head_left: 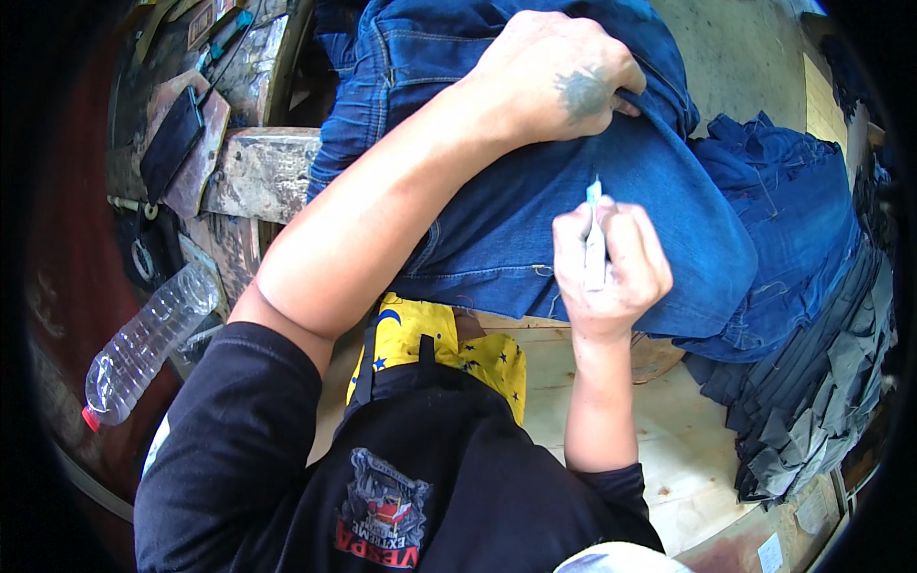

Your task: The person repeatedly picks up pairs of blue jeans, uses a white marker to draw lines on the fabric, and places them back on a pile. The person handles the jeans one at a time and marks different areas on each pair.

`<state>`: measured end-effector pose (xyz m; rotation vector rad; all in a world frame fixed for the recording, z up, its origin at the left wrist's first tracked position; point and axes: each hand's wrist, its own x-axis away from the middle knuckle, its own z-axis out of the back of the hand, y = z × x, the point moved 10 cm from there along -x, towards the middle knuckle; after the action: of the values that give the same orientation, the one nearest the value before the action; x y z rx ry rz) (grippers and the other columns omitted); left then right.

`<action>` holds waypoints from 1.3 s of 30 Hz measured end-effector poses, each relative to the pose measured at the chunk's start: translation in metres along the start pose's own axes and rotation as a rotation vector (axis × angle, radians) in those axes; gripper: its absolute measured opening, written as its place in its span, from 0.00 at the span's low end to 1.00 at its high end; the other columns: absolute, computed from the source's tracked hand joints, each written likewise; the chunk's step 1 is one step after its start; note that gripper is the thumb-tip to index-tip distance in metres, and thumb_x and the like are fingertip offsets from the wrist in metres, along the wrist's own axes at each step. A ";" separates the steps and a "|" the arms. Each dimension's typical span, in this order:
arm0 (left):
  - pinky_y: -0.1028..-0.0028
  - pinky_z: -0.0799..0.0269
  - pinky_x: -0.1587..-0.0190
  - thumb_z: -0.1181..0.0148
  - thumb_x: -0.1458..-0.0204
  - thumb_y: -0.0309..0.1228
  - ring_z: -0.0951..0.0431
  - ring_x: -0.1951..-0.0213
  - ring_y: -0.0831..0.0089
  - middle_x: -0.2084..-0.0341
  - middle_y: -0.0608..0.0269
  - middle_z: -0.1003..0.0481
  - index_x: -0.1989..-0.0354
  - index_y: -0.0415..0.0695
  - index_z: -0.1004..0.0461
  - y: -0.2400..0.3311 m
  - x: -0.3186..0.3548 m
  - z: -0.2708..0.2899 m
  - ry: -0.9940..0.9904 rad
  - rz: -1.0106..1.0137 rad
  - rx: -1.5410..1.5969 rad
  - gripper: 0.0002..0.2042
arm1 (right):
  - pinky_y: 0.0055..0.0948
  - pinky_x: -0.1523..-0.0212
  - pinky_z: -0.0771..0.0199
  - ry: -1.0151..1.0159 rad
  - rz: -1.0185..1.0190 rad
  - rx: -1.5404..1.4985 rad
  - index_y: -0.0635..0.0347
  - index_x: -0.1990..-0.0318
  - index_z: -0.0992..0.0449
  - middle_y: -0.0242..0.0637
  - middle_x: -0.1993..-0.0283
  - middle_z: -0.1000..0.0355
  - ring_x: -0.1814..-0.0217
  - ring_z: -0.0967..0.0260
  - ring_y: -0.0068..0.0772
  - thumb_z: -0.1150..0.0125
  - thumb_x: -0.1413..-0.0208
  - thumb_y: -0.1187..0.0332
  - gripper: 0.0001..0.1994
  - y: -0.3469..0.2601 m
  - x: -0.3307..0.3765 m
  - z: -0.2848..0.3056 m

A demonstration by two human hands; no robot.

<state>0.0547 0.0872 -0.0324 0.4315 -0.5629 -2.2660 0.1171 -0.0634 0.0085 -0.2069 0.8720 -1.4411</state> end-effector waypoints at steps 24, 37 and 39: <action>0.53 0.18 0.57 0.28 0.44 0.39 0.13 0.62 0.47 0.70 0.47 0.15 0.65 0.47 0.10 -0.007 -0.001 -0.001 0.033 0.078 0.065 0.09 | 0.31 0.72 0.25 0.105 0.008 -0.066 0.70 0.65 0.23 0.46 0.73 0.25 0.76 0.26 0.38 0.30 0.50 0.86 0.07 0.007 0.004 0.005; 0.53 0.18 0.55 0.29 0.43 0.39 0.13 0.60 0.47 0.68 0.49 0.14 0.64 0.47 0.11 -0.001 0.001 0.008 0.036 0.081 0.068 0.10 | 0.32 0.74 0.23 0.098 0.022 -0.031 0.70 0.65 0.20 0.45 0.72 0.25 0.77 0.24 0.41 0.30 0.52 0.85 0.07 -0.006 0.028 0.009; 0.53 0.18 0.54 0.29 0.43 0.39 0.13 0.59 0.47 0.68 0.49 0.14 0.64 0.47 0.11 0.001 0.000 0.010 0.046 0.079 0.070 0.10 | 0.33 0.75 0.22 0.072 0.031 0.007 0.71 0.65 0.20 0.45 0.72 0.25 0.77 0.24 0.41 0.31 0.52 0.85 0.07 -0.011 0.033 0.012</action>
<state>0.0504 0.0893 -0.0238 0.4866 -0.6266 -2.1609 0.1126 -0.1005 0.0107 -0.1369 0.9252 -1.4298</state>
